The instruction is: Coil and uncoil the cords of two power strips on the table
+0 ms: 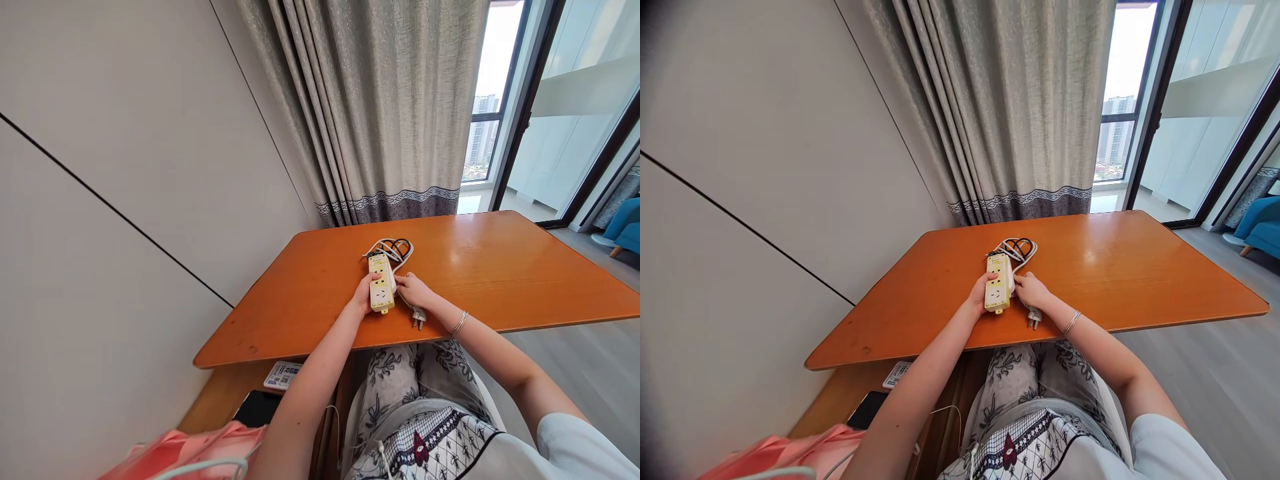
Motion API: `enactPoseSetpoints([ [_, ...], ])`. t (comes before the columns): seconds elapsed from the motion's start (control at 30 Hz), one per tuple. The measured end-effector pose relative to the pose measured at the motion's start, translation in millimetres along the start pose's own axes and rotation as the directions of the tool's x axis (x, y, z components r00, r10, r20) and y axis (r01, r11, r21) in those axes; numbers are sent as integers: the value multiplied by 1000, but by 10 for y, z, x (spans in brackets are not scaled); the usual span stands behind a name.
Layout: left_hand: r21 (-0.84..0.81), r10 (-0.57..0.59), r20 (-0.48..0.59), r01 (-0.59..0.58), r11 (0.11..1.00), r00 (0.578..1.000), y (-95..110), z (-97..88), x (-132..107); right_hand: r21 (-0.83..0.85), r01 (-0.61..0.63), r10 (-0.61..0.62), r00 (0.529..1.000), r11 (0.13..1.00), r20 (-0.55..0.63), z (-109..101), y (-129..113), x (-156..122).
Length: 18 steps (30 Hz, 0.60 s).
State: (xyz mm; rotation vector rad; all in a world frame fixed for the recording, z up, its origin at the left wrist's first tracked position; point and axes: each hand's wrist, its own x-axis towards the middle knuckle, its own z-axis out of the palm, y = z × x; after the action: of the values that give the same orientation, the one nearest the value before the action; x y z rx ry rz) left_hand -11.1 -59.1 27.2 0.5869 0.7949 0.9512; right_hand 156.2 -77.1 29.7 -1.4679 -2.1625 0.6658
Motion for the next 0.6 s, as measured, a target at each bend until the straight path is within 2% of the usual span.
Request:
enactPoseSetpoints([
  [0.17, 34, 25, -25, -24, 999, 999, 25, -7, -1, -152, -32, 23, 998, 988, -61, -16, -41, -113],
  [0.3, 153, 71, -50, -62, 986, 996, 154, -48, 18, 2, 6, -5, 980, 1000, -201, 27, 29, -86],
  [0.37, 302, 119, -139, -72, 951, 983, 285, -101, 17, 138, 28, 8, 967, 990, -254, 42, 114, -37],
  [0.43, 432, 200, -231, -84, 898, 952, 455, -180, 7, 254, 26, 36, 971, 967, -236, 55, 206, 12],
  [0.6, 541, 319, -354, -86, 837, 879, 933, -473, -52, 344, 13, 40, 989, 939, -146, 114, 338, 66],
])
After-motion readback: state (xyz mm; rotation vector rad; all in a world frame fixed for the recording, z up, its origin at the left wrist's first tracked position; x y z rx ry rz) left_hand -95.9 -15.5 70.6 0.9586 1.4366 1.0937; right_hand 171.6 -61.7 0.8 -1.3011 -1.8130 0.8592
